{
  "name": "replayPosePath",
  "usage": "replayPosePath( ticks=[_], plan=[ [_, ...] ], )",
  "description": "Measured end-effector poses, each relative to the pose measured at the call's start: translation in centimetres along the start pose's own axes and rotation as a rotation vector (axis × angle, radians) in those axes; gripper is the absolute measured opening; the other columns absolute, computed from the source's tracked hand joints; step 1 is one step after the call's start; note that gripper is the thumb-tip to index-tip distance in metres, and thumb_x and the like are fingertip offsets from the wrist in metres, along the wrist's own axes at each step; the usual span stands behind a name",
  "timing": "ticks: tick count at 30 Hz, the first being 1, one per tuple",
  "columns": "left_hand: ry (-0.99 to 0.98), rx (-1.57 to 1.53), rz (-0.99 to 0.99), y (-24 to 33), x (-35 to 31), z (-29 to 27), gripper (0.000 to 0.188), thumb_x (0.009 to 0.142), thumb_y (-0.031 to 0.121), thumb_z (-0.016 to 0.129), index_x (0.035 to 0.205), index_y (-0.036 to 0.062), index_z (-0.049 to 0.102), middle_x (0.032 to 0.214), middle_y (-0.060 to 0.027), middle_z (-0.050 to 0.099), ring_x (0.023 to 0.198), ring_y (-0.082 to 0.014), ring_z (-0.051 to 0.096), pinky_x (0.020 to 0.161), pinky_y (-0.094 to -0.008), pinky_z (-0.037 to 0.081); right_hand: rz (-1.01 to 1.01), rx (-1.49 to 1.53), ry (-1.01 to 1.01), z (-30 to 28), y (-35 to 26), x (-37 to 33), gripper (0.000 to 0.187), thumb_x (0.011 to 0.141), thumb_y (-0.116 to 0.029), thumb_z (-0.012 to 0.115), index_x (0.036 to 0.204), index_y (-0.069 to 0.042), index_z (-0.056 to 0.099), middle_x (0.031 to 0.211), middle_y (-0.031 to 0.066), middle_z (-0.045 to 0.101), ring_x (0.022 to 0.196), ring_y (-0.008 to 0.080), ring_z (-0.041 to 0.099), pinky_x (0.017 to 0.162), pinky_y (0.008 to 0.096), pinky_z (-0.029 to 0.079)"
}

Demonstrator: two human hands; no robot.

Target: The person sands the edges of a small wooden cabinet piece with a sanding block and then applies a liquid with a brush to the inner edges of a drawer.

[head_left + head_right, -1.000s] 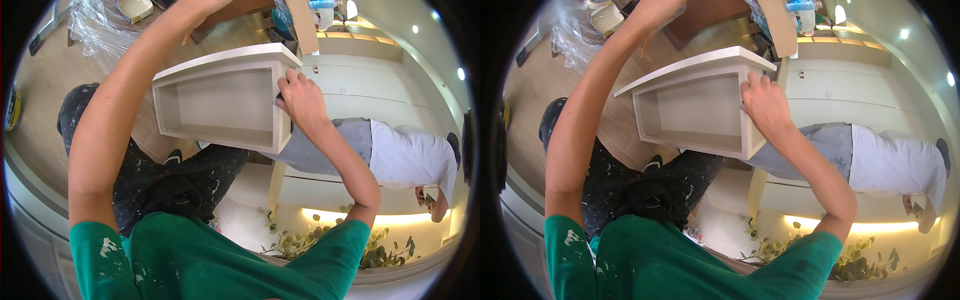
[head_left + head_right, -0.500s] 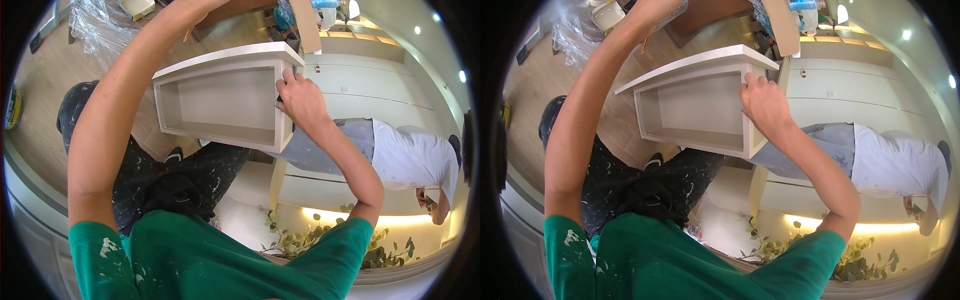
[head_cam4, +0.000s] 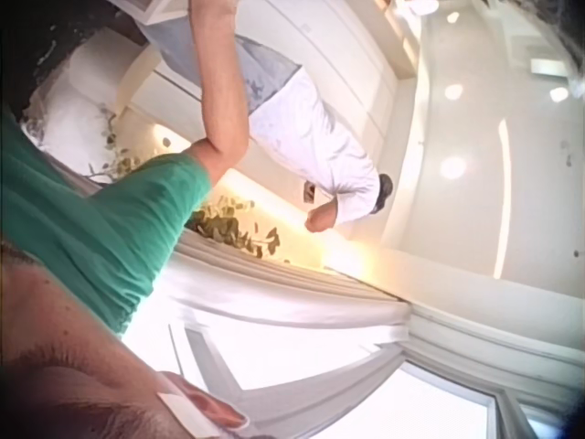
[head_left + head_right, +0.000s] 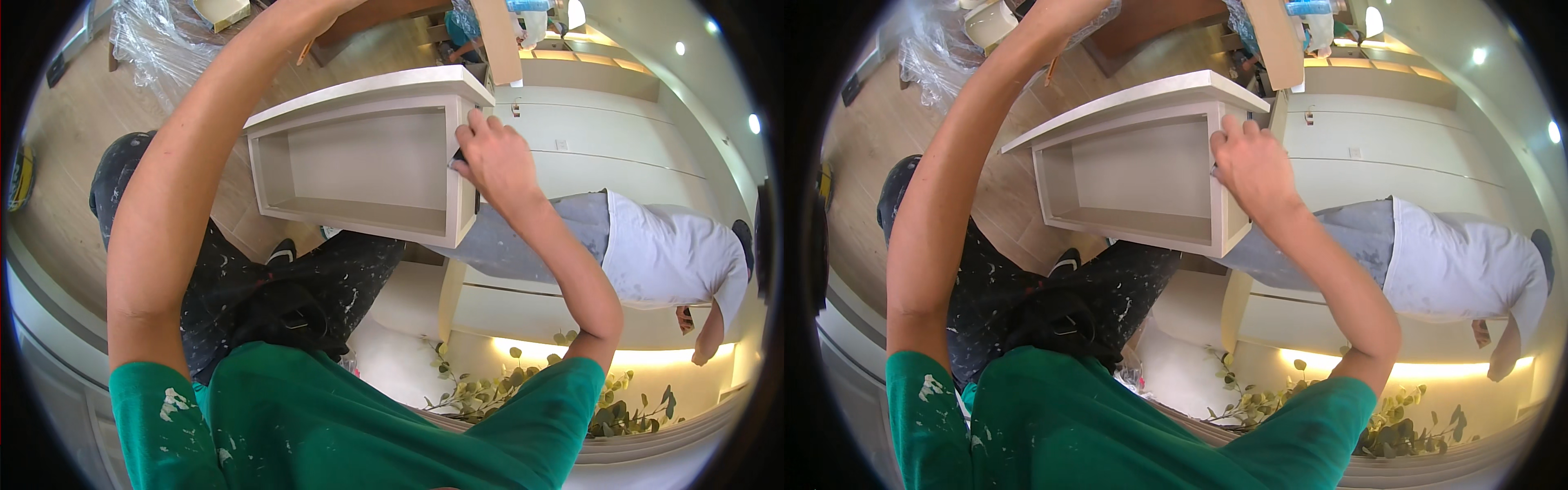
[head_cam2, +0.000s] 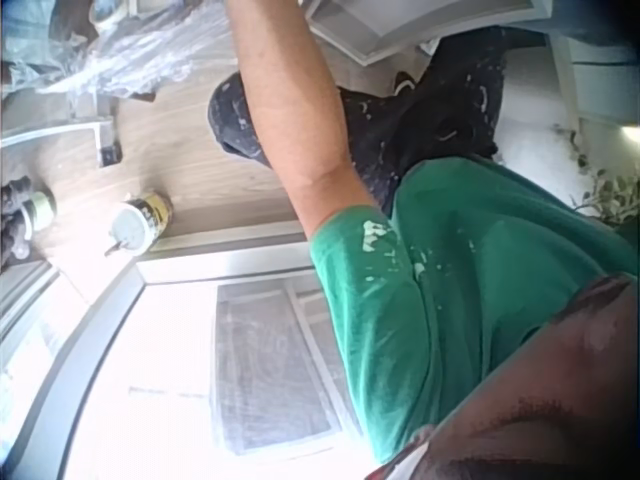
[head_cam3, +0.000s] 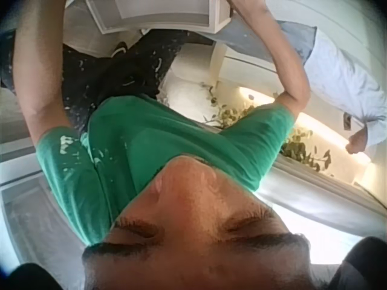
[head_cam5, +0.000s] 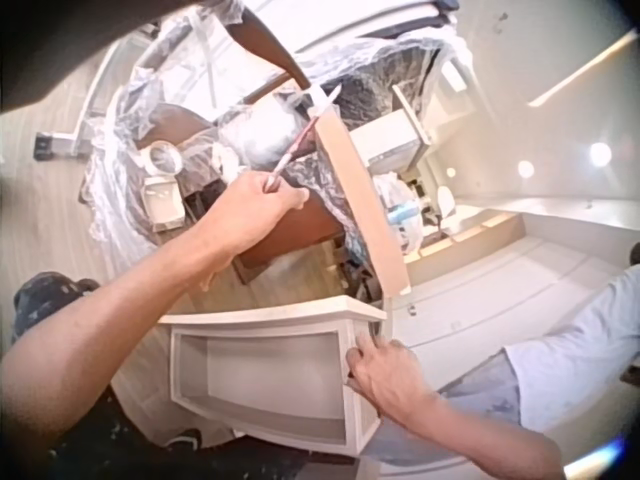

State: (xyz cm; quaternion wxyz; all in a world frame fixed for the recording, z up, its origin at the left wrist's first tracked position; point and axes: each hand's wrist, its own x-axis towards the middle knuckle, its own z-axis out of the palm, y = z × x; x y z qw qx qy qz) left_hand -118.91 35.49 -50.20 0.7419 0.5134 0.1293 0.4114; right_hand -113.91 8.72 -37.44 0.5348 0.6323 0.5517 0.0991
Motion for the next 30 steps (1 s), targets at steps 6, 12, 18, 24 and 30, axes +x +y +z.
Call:
replayPosePath(
  ticks=[6, 12, 18, 24, 30],
  plan=[
    [0.002, 0.005, 0.079, 0.4, -0.8, -0.3, 0.031, 0.092, 0.028, 0.069, 0.078, 0.0008, 0.068, 0.070, -0.0020, 0.061, 0.069, -0.0118, 0.051, 0.068, -0.0326, 0.043, -0.037, -0.014, -0.048, -0.2, -0.6, -0.5, 0.033, 0.072, -0.026, 0.085, 0.091, -0.007, 0.066, 0.096, 0.0067, 0.058, 0.089, 0.0220, 0.065, 0.075, 0.0343, 0.056],
    [0.040, 0.066, -0.017, 0.2, -0.1, -0.1, 0.031, 0.092, 0.029, 0.069, 0.083, -0.0008, 0.071, 0.076, -0.0053, 0.067, 0.074, -0.0125, 0.055, 0.072, -0.0323, 0.045, -0.035, -0.039, 0.010, -0.3, -0.5, -0.6, 0.023, 0.074, -0.020, 0.080, 0.088, -0.007, 0.067, 0.092, 0.0062, 0.058, 0.088, 0.0218, 0.065, 0.073, 0.0335, 0.055],
    [-0.018, 0.057, -0.027, 0.5, -0.5, -0.3, 0.032, 0.093, 0.029, 0.068, 0.078, 0.0000, 0.068, 0.075, -0.0034, 0.064, 0.074, -0.0113, 0.053, 0.072, -0.0314, 0.044, -0.052, -0.046, -0.008, -0.3, -0.1, -0.3, 0.015, 0.077, -0.014, 0.074, 0.088, -0.007, 0.067, 0.091, 0.0060, 0.058, 0.086, 0.0213, 0.065, 0.071, 0.0333, 0.055],
    [0.009, 0.020, -0.005, 0.1, 0.0, -0.2, 0.031, 0.093, 0.028, 0.068, 0.077, 0.0011, 0.066, 0.071, -0.0018, 0.060, 0.071, -0.0112, 0.051, 0.068, -0.0323, 0.042, -0.086, -0.081, -0.081, 0.2, -1.0, -0.4, 0.029, 0.076, -0.025, 0.081, 0.092, -0.007, 0.066, 0.095, 0.0058, 0.057, 0.087, 0.0209, 0.064, 0.073, 0.0334, 0.056],
    [0.016, 0.065, -0.030, 0.4, -0.2, -0.4, 0.032, 0.093, 0.028, 0.068, 0.076, 0.0016, 0.065, 0.071, -0.0010, 0.059, 0.070, -0.0109, 0.049, 0.067, -0.0317, 0.041, -0.101, -0.043, -0.029, 0.6, -1.5, -0.9, 0.012, 0.080, -0.013, 0.071, 0.090, -0.007, 0.067, 0.093, 0.0068, 0.059, 0.085, 0.0210, 0.065, 0.070, 0.0325, 0.054]
  ],
)
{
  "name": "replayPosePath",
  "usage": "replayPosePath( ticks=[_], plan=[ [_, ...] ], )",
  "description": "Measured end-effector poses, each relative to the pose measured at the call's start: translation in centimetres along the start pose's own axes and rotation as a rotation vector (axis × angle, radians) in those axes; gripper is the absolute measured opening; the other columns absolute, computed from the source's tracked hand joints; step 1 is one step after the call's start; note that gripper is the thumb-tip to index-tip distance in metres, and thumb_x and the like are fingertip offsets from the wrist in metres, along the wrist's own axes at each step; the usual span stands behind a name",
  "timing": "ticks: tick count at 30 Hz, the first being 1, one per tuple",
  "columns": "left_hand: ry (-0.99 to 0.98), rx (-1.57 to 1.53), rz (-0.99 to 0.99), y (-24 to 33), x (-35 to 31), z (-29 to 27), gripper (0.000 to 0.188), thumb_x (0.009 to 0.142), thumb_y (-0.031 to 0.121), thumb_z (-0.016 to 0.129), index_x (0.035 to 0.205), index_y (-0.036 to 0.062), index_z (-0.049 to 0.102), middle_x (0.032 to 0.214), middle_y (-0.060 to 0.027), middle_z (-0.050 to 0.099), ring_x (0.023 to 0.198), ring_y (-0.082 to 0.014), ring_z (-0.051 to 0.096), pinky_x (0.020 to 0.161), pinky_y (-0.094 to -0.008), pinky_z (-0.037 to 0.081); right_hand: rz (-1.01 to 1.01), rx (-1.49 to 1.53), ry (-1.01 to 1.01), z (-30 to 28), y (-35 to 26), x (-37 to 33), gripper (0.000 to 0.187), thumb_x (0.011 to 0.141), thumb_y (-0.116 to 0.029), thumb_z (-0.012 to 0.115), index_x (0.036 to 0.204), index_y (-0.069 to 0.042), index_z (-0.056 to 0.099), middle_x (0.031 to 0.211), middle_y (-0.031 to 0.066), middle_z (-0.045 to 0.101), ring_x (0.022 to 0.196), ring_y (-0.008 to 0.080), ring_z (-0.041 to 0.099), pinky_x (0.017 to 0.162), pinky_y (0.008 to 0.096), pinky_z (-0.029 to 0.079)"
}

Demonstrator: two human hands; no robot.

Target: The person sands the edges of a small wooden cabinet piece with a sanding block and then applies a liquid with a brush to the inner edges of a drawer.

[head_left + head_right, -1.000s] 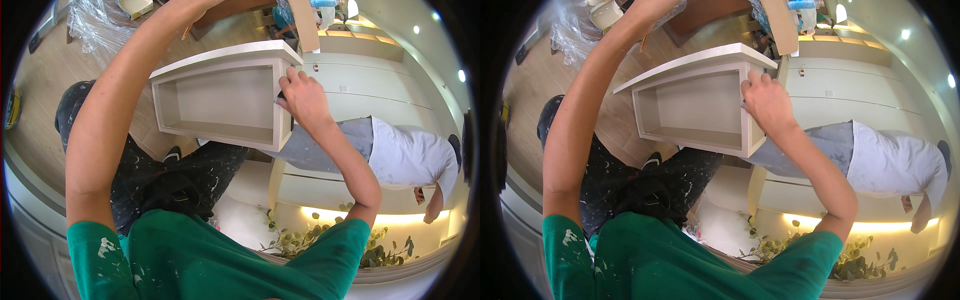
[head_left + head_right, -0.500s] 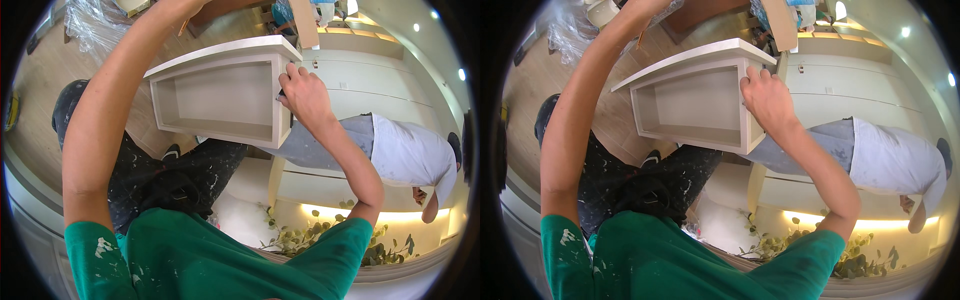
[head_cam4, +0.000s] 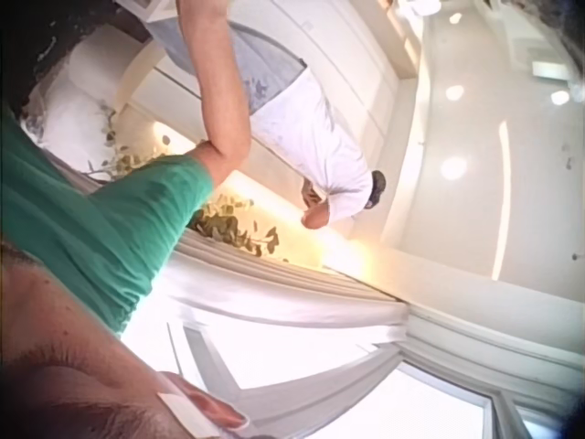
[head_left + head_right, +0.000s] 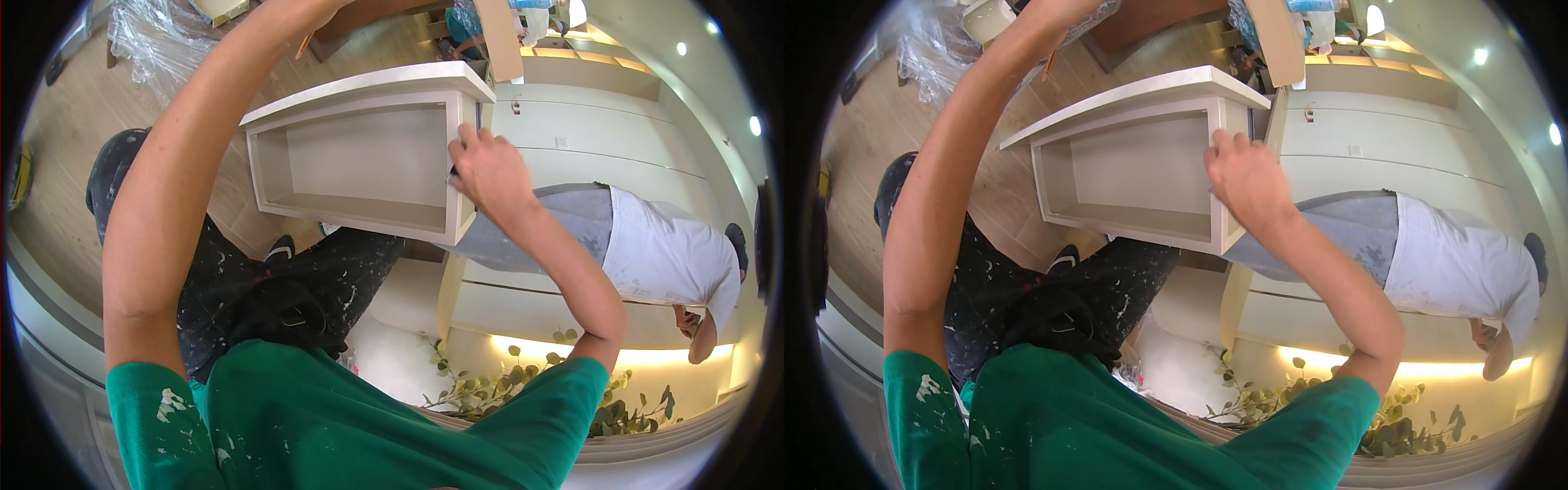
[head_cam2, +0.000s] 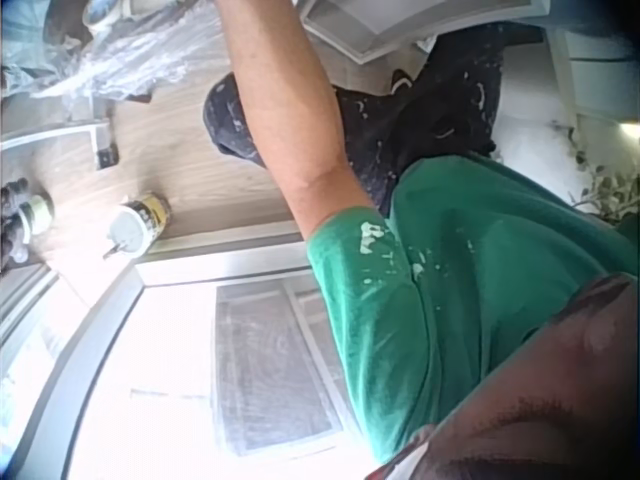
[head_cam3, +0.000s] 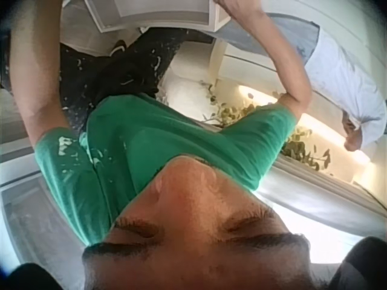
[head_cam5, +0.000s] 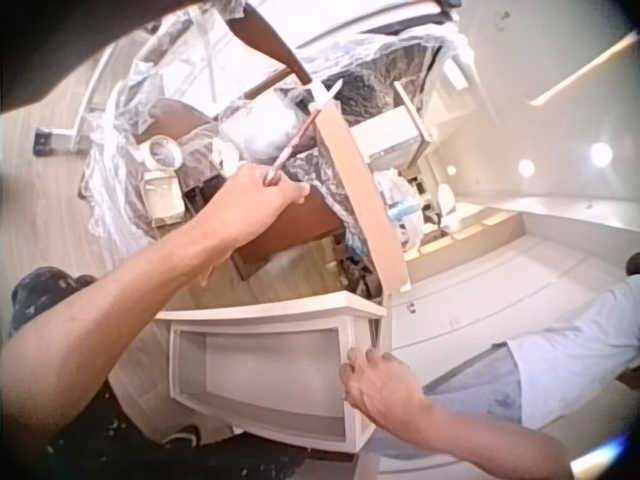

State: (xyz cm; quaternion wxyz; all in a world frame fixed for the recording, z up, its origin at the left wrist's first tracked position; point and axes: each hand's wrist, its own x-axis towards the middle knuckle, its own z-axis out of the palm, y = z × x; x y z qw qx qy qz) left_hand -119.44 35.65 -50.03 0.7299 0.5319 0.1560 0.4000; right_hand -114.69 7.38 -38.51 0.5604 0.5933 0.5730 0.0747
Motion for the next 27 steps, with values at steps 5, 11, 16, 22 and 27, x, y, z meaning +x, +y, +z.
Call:
replayPosePath(
  ticks=[5, 11, 16, 22, 27],
  plan=[
    [-0.018, -0.072, 0.101, -1.0, 0.7, 0.1, 0.033, 0.093, 0.029, 0.068, 0.075, 0.0019, 0.065, 0.070, -0.0009, 0.059, 0.069, -0.0115, 0.050, 0.068, -0.0323, 0.042, -0.113, 0.349, -0.182, -1.2, -1.5, -2.3, 0.025, 0.080, -0.023, 0.080, 0.091, -0.005, 0.067, 0.094, 0.0089, 0.060, 0.088, 0.0268, 0.066, 0.073, 0.0359, 0.055],
    [-0.045, 0.008, 0.001, -0.6, 0.1, 0.7, 0.032, 0.096, 0.037, 0.066, 0.089, 0.0069, 0.074, 0.069, 0.0047, 0.048, 0.065, -0.0070, 0.040, 0.062, -0.0277, 0.032, 0.091, 1.008, -0.129, -4.4, -0.8, -5.7, 0.035, 0.078, -0.031, 0.086, 0.093, -0.007, 0.066, 0.094, 0.0100, 0.059, 0.089, 0.0324, 0.064, 0.075, 0.0419, 0.053],
    [-0.175, -0.188, -0.131, -1.0, -1.1, 2.3, 0.039, 0.103, 0.039, 0.058, 0.096, 0.0040, 0.073, 0.061, 0.0092, 0.035, 0.054, -0.0037, 0.029, 0.051, -0.0264, 0.025, 0.062, 1.386, -0.015, -3.2, -5.0, -9.4, 0.032, 0.080, -0.029, 0.084, 0.097, -0.009, 0.066, 0.094, 0.0095, 0.058, 0.091, 0.0314, 0.063, 0.077, 0.0420, 0.051],
    [-0.229, -0.125, -0.212, -1.3, -3.0, 3.0, 0.044, 0.108, 0.041, 0.052, 0.105, 0.0011, 0.071, 0.062, 0.0113, 0.028, 0.051, -0.0016, 0.024, 0.047, -0.0235, 0.019, -0.001, 2.027, 0.463, 3.6, -12.6, -7.4, 0.030, 0.090, -0.023, 0.079, 0.112, -0.007, 0.069, 0.105, 0.0069, 0.063, 0.102, 0.0221, 0.061, 0.090, 0.0348, 0.048],
    [-0.155, 0.013, -0.176, -1.2, -2.9, 3.3, 0.042, 0.108, 0.039, 0.052, 0.104, 0.0015, 0.070, 0.062, 0.0102, 0.028, 0.051, -0.0022, 0.024, 0.046, -0.0240, 0.019, 0.157, 2.646, 0.707, 4.9, -19.5, -5.5, 0.019, 0.093, -0.010, 0.075, 0.109, -0.003, 0.067, 0.106, 0.0031, 0.059, 0.103, 0.0143, 0.057, 0.092, 0.0300, 0.044]
  ],
)
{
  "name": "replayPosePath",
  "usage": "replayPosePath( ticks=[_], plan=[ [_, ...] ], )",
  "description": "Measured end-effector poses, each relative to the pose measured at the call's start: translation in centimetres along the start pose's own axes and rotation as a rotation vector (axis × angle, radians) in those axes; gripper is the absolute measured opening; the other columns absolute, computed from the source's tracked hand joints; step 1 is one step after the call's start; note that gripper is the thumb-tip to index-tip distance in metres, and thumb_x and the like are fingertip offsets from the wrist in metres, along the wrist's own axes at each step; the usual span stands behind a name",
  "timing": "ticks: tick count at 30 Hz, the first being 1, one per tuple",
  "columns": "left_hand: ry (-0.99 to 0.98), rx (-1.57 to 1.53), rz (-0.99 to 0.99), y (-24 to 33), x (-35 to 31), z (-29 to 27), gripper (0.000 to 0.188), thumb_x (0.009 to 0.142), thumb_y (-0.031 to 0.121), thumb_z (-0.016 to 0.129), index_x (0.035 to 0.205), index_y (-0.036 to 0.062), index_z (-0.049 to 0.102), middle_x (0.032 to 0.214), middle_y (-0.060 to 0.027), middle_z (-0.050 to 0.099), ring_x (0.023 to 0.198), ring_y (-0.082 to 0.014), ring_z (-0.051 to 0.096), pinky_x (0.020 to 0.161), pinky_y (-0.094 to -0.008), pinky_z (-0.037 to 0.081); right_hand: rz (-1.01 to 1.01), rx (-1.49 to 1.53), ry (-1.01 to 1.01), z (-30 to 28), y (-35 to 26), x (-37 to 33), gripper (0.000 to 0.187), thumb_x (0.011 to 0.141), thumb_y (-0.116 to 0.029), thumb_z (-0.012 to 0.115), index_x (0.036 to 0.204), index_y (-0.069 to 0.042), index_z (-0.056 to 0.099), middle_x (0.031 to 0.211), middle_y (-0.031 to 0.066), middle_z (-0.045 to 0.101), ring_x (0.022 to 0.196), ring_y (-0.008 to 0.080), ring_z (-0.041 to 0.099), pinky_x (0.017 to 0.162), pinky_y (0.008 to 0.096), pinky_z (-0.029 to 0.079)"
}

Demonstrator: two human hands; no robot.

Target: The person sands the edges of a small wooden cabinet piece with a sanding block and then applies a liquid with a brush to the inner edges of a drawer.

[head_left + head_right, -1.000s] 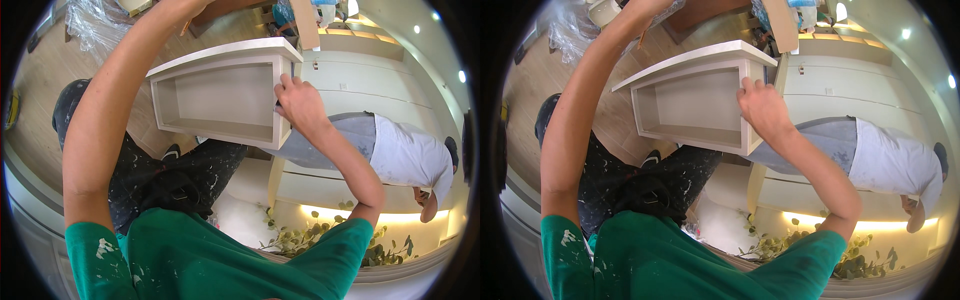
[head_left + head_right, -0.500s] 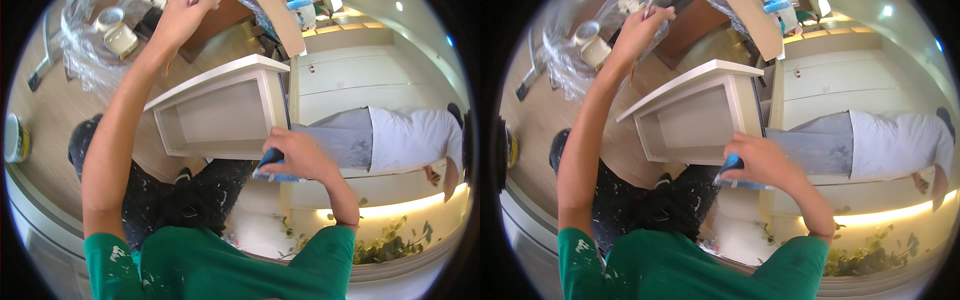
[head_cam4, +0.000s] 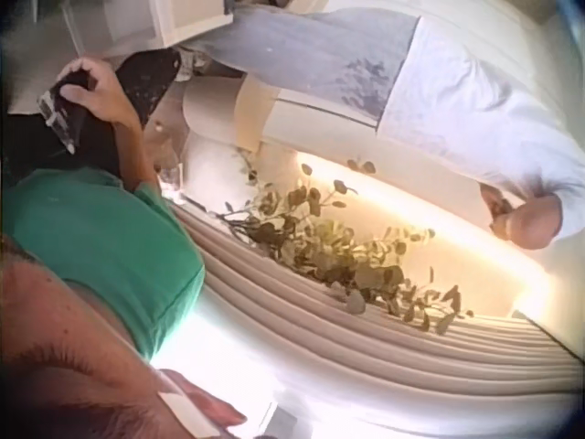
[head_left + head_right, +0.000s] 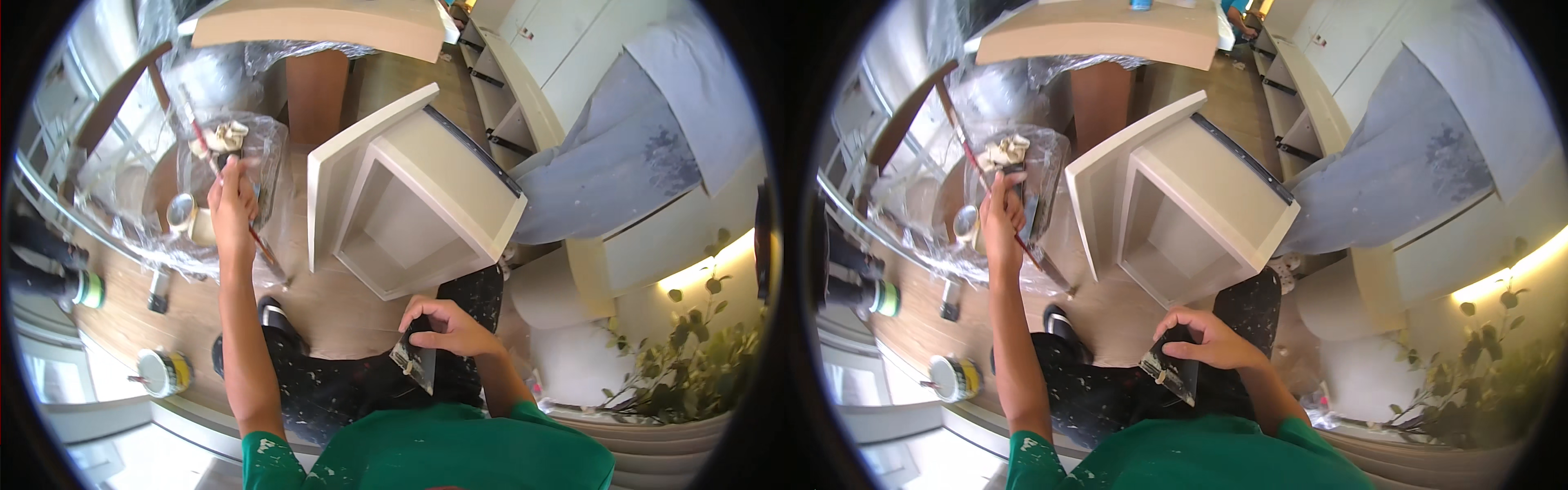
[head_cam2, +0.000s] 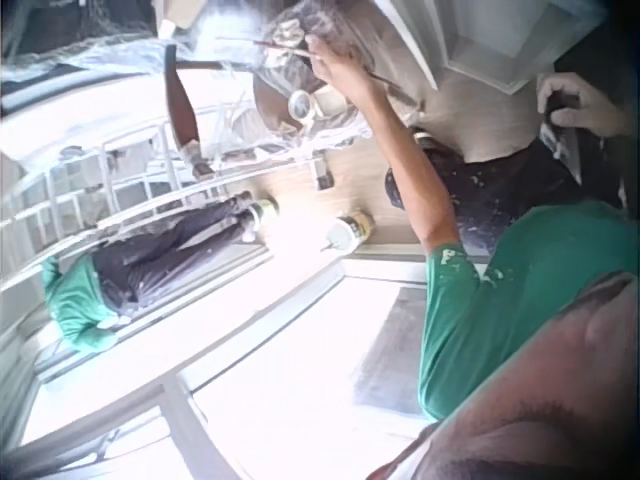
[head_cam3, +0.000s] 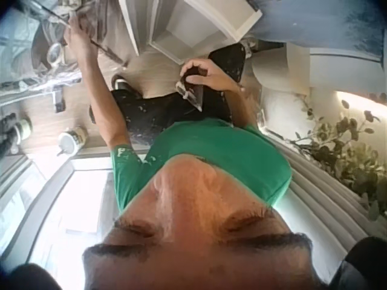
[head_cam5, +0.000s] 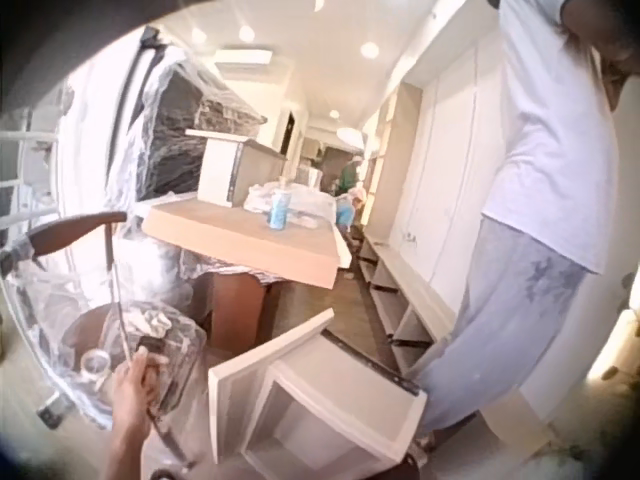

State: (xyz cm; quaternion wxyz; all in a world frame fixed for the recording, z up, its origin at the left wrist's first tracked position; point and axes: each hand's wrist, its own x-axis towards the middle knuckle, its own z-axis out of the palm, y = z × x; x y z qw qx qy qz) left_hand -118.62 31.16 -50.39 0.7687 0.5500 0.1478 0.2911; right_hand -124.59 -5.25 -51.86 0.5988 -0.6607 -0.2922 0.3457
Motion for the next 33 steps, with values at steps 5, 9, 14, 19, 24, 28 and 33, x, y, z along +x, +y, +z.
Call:
replayPosePath(
  ticks=[5, 9, 14, 19, 24, 28, 33],
  plan=[
    [0.054, -0.015, 0.058, -0.7, 0.6, 0.6, 0.041, 0.109, 0.038, 0.050, 0.096, 0.0032, 0.067, 0.061, 0.0082, 0.029, 0.052, -0.0034, 0.025, 0.049, -0.0246, 0.020, -0.148, -0.190, 0.085, -1.5, -0.2, -0.2, 0.015, 0.095, -0.013, 0.071, 0.106, -0.003, 0.067, 0.102, 0.0060, 0.062, 0.099, 0.0190, 0.058, 0.091, 0.0321, 0.044],
    [0.051, 0.037, 0.157, -0.4, 0.1, 2.2, 0.043, 0.110, 0.039, 0.049, 0.080, 0.0080, 0.054, 0.060, 0.0064, 0.030, 0.053, -0.0050, 0.026, 0.050, -0.0261, 0.022, -0.223, -0.270, 0.134, -3.0, -1.1, -0.5, 0.017, 0.097, -0.015, 0.069, 0.107, -0.002, 0.066, 0.102, 0.0097, 0.062, 0.099, 0.0247, 0.059, 0.090, 0.0351, 0.045],
    [0.068, 0.038, 0.182, 0.1, -0.7, 1.5, 0.043, 0.110, 0.038, 0.049, 0.076, 0.0110, 0.049, 0.060, 0.0064, 0.030, 0.053, -0.0047, 0.027, 0.049, -0.0255, 0.021, -0.280, -0.205, 0.139, -2.3, -0.5, 0.2, 0.015, 0.099, -0.012, 0.065, 0.109, -0.001, 0.065, 0.101, 0.0110, 0.063, 0.098, 0.0265, 0.061, 0.090, 0.0361, 0.047],
    [0.189, -0.029, 0.244, 2.0, 0.1, -0.5, 0.040, 0.108, 0.037, 0.053, 0.078, 0.0110, 0.057, 0.061, 0.0077, 0.035, 0.051, -0.0034, 0.029, 0.046, -0.0253, 0.020, 0.007, 0.397, 0.232, 0.7, 2.4, 1.8, 0.016, 0.105, -0.011, 0.057, 0.114, -0.001, 0.065, 0.108, 0.0076, 0.068, 0.099, 0.0175, 0.066, 0.091, 0.0287, 0.051],
    [0.263, -0.053, 0.403, 4.8, 0.6, -4.2, 0.044, 0.110, 0.039, 0.050, 0.081, 0.0064, 0.056, 0.058, 0.0074, 0.031, 0.049, -0.0036, 0.026, 0.047, -0.0252, 0.020, 0.251, 0.970, 0.177, 3.2, 6.3, 8.7, 0.025, 0.104, -0.010, 0.053, 0.127, -0.003, 0.059, 0.118, 0.0071, 0.066, 0.110, 0.0164, 0.065, 0.098, 0.0335, 0.053],
    [0.464, -0.078, 0.364, 4.5, 1.2, -9.1, 0.043, 0.107, 0.041, 0.055, 0.080, 0.0084, 0.057, 0.057, 0.0082, 0.032, 0.048, -0.0029, 0.026, 0.045, -0.0254, 0.018, 0.258, 0.990, 0.142, 7.0, 7.1, 17.0, 0.022, 0.101, -0.006, 0.055, 0.122, -0.007, 0.055, 0.114, 0.0056, 0.067, 0.100, 0.0147, 0.066, 0.085, 0.0305, 0.054],
    [0.504, -0.026, 0.394, 4.6, 1.3, -12.4, 0.042, 0.107, 0.041, 0.055, 0.079, 0.0097, 0.060, 0.058, 0.0108, 0.036, 0.048, -0.0006, 0.028, 0.045, -0.0230, 0.017, 0.120, 0.972, 0.229, 9.6, 6.3, 26.4, 0.023, 0.098, -0.004, 0.054, 0.120, -0.006, 0.056, 0.114, 0.0074, 0.067, 0.097, 0.0181, 0.066, 0.083, 0.0351, 0.056]
  ],
)
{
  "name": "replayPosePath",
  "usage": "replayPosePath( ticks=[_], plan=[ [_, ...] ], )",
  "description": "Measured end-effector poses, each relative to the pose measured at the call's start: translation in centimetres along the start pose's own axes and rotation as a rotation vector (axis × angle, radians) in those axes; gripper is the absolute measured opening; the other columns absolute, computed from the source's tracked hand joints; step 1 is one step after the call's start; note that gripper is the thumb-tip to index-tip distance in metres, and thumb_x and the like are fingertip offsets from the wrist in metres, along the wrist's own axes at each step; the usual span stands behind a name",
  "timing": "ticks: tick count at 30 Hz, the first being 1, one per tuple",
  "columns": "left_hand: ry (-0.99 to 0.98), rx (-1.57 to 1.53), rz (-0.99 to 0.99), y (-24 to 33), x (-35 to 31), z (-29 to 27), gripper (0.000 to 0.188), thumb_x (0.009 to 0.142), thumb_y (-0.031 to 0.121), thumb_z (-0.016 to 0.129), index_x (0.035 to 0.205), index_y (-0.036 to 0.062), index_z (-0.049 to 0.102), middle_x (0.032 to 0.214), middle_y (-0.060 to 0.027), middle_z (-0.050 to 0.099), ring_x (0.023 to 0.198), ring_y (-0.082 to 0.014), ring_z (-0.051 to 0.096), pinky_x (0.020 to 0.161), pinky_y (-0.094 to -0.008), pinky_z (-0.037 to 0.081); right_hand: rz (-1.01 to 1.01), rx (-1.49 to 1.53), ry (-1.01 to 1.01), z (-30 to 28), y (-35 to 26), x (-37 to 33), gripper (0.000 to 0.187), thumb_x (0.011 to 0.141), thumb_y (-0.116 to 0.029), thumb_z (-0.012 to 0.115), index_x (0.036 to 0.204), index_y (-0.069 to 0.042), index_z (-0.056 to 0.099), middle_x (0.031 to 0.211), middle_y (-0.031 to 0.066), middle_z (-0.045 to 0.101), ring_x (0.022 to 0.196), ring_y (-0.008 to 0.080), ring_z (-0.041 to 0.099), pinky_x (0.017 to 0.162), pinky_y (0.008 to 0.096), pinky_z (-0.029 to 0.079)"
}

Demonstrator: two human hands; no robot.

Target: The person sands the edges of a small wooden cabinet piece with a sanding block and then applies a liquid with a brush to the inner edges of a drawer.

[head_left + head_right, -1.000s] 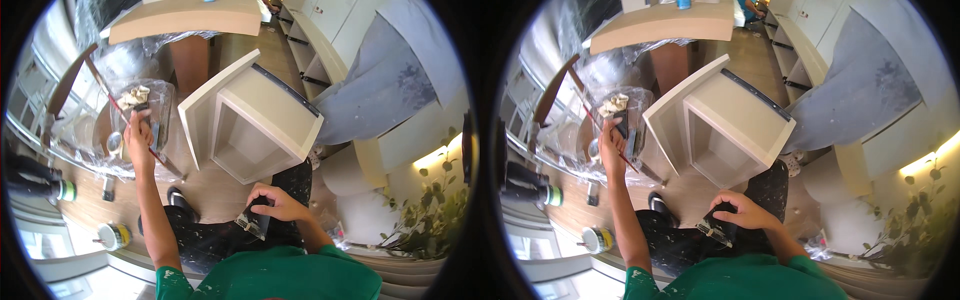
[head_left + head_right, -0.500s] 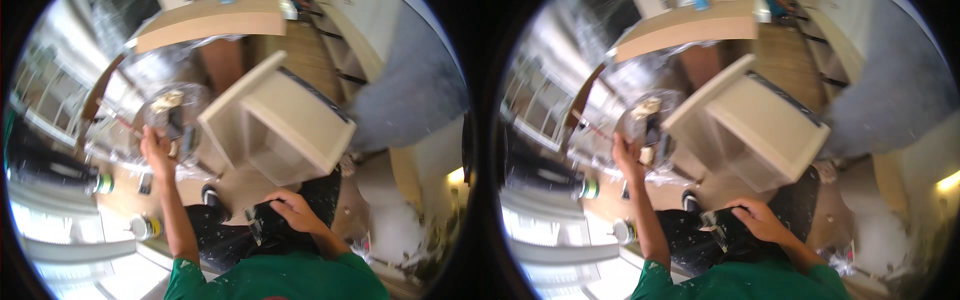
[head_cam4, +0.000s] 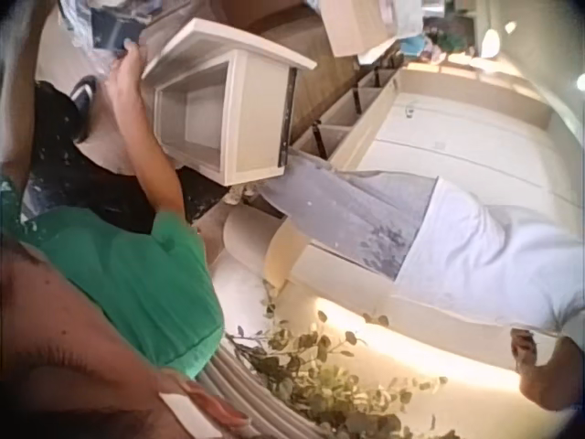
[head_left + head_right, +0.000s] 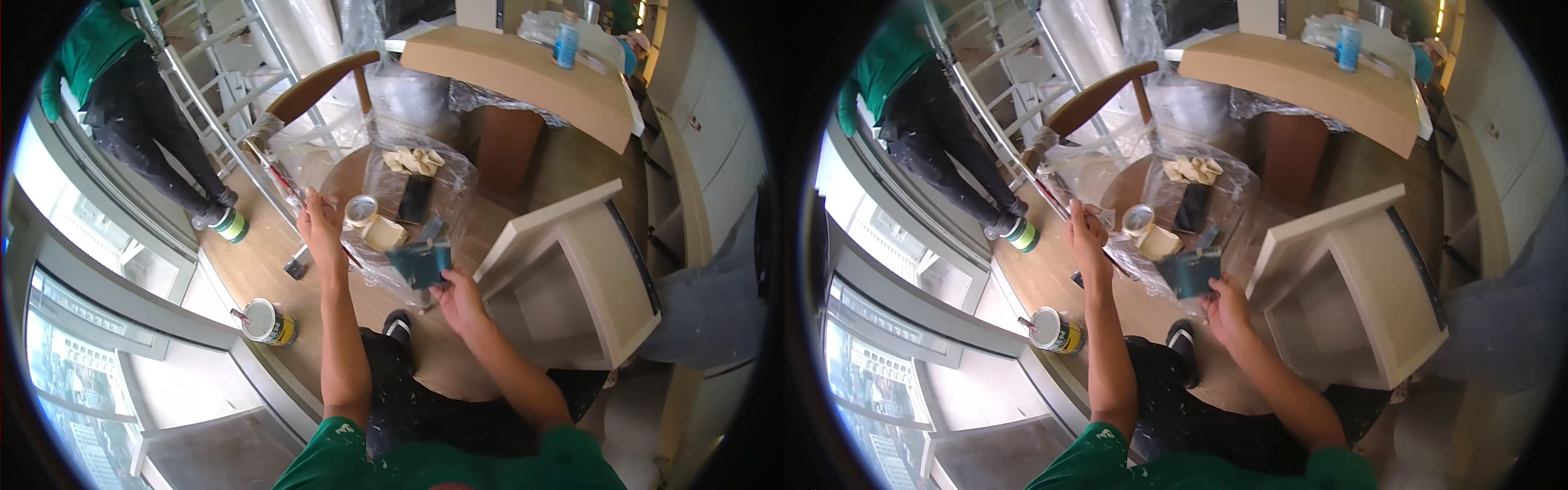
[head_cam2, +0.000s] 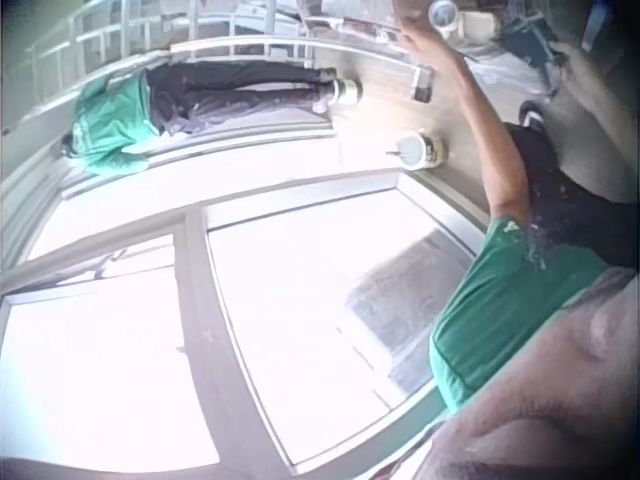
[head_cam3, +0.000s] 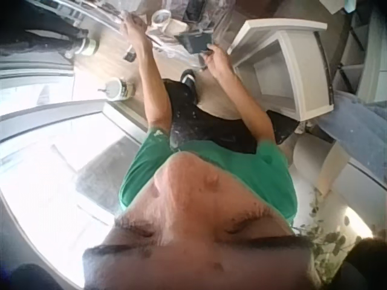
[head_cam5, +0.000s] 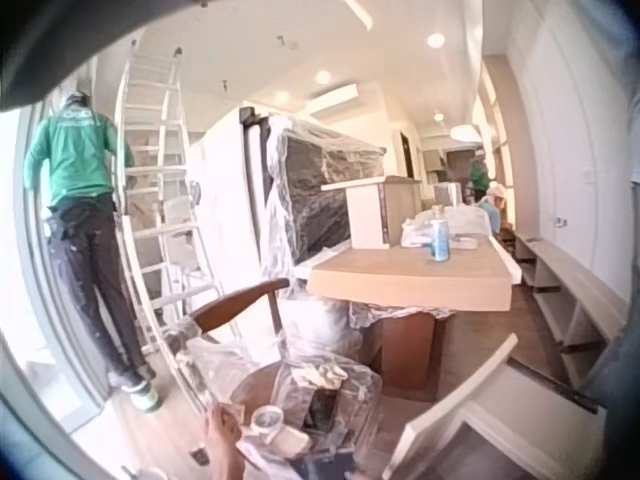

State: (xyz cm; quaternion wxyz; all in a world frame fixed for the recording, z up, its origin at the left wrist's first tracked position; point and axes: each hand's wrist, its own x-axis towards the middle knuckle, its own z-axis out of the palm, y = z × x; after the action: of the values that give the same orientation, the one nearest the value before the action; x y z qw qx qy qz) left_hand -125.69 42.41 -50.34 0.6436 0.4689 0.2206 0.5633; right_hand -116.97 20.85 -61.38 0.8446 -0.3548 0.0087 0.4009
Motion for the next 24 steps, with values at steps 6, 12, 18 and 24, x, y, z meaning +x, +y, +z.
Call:
replayPosePath(
  ticks=[6, 12, 18, 24],
  plan=[
    [-0.015, 0.014, -0.037, -0.8, 0.1, 0.2, 0.039, 0.107, 0.042, 0.055, 0.085, 0.0101, 0.058, 0.059, 0.0105, 0.033, 0.048, -0.0010, 0.026, 0.044, -0.0231, 0.018, -0.260, 0.011, 0.213, 3.6, 0.0, 15.2, 0.019, 0.095, -0.002, 0.053, 0.111, -0.010, 0.059, 0.108, 0.0071, 0.065, 0.099, 0.0259, 0.064, 0.094, 0.0509, 0.055],
    [-0.091, 0.035, -0.069, -1.2, -0.5, 1.0, 0.044, 0.108, 0.043, 0.053, 0.084, 0.0079, 0.062, 0.059, 0.0105, 0.033, 0.049, -0.0012, 0.027, 0.045, -0.0240, 0.018, -0.177, 0.055, 0.143, 7.3, 0.4, 26.0, 0.043, 0.093, 0.008, 0.050, 0.134, -0.006, 0.055, 0.129, 0.0115, 0.055, 0.113, 0.0287, 0.059, 0.098, 0.0521, 0.058],
    [-0.101, 0.003, -0.083, -0.8, -1.0, 2.0, 0.041, 0.108, 0.042, 0.055, 0.083, 0.0102, 0.060, 0.060, 0.0120, 0.033, 0.049, 0.0015, 0.028, 0.045, -0.0219, 0.018, -0.051, 0.058, 0.024, 10.9, 2.4, 31.1, 0.023, 0.086, 0.010, 0.053, 0.096, -0.011, 0.054, 0.091, 0.0056, 0.053, 0.085, 0.0227, 0.057, 0.090, 0.0437, 0.057],
    [-0.121, 0.105, -0.094, -3.2, -0.4, 2.9, 0.045, 0.108, 0.046, 0.051, 0.086, 0.0091, 0.066, 0.060, 0.0104, 0.035, 0.052, -0.0015, 0.032, 0.046, -0.0243, 0.021, -0.280, -0.176, -0.268, 9.9, 2.1, 23.7, 0.011, 0.089, -0.011, 0.063, 0.101, -0.011, 0.063, 0.088, 0.0029, 0.063, 0.073, 0.0140, 0.063, 0.063, 0.0299, 0.054]
  ],
)
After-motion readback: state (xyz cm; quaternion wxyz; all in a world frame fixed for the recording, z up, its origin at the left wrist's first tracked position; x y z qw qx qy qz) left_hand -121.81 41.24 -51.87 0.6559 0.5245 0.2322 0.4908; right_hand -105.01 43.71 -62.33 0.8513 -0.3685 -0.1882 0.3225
